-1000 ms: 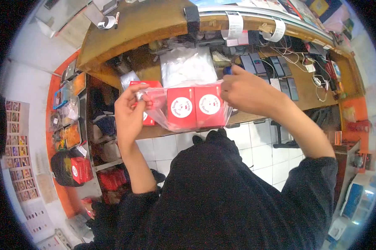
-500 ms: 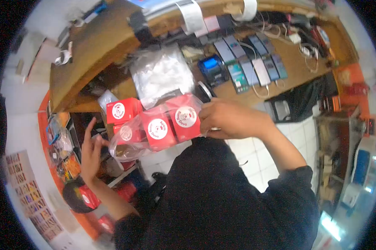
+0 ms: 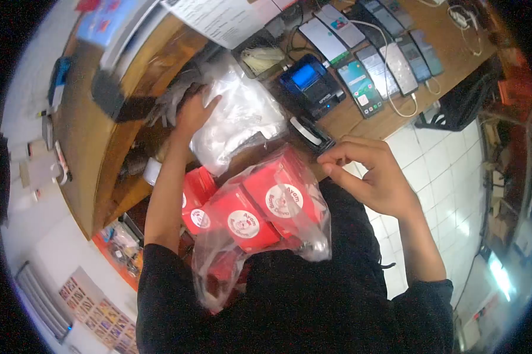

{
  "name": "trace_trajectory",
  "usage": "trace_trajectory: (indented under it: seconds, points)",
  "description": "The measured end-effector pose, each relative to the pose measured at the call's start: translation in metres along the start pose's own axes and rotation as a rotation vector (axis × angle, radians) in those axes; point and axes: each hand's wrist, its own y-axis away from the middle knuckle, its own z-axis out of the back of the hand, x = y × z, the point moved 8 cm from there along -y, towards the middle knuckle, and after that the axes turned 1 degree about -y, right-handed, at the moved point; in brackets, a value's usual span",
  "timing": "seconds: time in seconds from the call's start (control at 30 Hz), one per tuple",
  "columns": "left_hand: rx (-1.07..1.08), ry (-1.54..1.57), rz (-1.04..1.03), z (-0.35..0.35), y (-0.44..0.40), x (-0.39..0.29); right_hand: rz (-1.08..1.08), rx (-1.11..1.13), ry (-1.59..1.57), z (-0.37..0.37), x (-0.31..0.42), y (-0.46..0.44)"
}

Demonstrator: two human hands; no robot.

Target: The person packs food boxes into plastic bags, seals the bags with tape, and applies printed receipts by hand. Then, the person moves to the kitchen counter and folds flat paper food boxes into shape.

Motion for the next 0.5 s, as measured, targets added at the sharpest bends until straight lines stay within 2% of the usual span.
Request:
trace_trajectory:
  seconds: [0.07,0.1,0.3,0.33,0.4,0.43,0.5]
  points:
    - [0.069,-0.066,0.084,-0.028,-0.006,0.009,-0.025,0.000,-0.056,-0.008,-0.009,-0.016]
    - [-0.091,0.029,-0.011,-0.022,-0.006,0.003,-0.046,0.021,-0.064,-0.013,-0.016,-0.026]
    - [-0.273,0.517,0.278,0.005,0.025,0.011,0.021,0.085,-0.040,-0.065,-0.041,-0.130]
    - [-0.312,0.485,0.190,0.014,0.027,0.002,0.065,0.043,-0.009,-0.081,-0.052,-0.154]
    - [-0.391,0.422,0.001,0.033,0.029,-0.017,0.023,0.097,0.033,-0.132,-0.091,-0.199]
    - [-0.378,0.343,0.023,0.037,0.030,-0.019,-0.028,0.198,-0.013,-0.156,-0.104,-0.214]
    - [-0.363,0.227,0.084,0.039,0.032,-0.012,-0.242,0.210,-0.312,-0.189,-0.122,-0.230]
